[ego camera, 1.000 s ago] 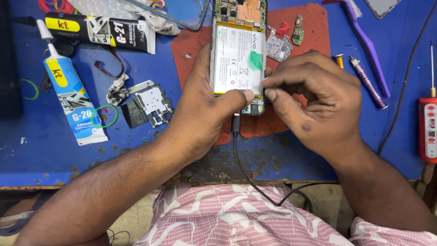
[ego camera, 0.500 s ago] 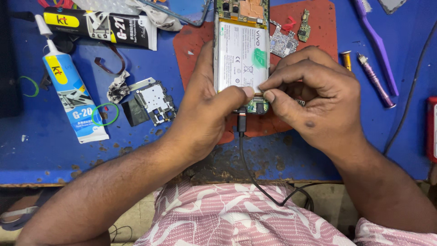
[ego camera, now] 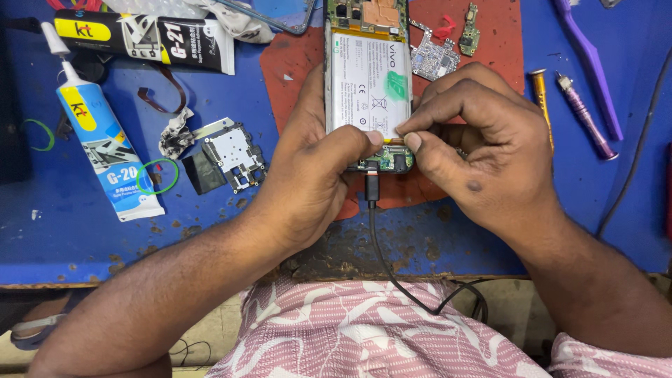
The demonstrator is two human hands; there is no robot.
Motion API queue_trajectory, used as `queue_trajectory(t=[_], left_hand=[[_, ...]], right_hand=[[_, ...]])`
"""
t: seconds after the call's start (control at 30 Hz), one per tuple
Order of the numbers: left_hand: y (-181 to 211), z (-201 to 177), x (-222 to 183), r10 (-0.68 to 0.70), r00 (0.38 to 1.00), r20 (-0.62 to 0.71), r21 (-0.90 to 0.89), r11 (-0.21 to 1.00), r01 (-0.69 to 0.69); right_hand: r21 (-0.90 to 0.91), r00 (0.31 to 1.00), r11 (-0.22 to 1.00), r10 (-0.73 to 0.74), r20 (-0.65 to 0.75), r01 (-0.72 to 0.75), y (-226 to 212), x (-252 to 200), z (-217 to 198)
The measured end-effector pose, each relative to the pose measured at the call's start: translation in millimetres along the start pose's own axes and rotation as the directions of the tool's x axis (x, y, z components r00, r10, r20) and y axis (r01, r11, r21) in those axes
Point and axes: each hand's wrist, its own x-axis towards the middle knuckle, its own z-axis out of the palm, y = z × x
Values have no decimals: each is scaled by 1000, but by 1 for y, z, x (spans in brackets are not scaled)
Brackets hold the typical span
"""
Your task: The person disassembles a smartphone, removes the battery, and tests the device by connecting a charging cable. They repeatedly connect and disconnect the cable while checking the screen response, then remove the battery again and handle a ribbon cable.
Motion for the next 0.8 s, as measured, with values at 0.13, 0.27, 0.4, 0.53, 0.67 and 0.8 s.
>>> queue_trajectory(t=[0.13,0.27,0.4,0.53,0.67,0.8], left_hand=[[0,1,1,-9,1000,-10,1,1000,9],[0,1,1,-7,1000,-12,-22,1000,7],[1,1,1,9,1000,-1,-26,1000,-9],[3,1,0,44,999,30,-18,999,-44],[3,-1,-1,86,995,51,32,996,-88],[1,-3,-1,115,993,34,71,991,-117]], right_hand=[[11,1000,1000,-12,10,12,2,0,0],[12,1000,1000,-2,9,2,2,-1,0],[4,1000,1000,-5,6,5,-1,0,0],[-239,997,969,52,-55,-63,-11,5,-1],[-286,991,950,-133,-10,125,-18,8,1],[-381,984,909,-179,5,167,-23,10,2]])
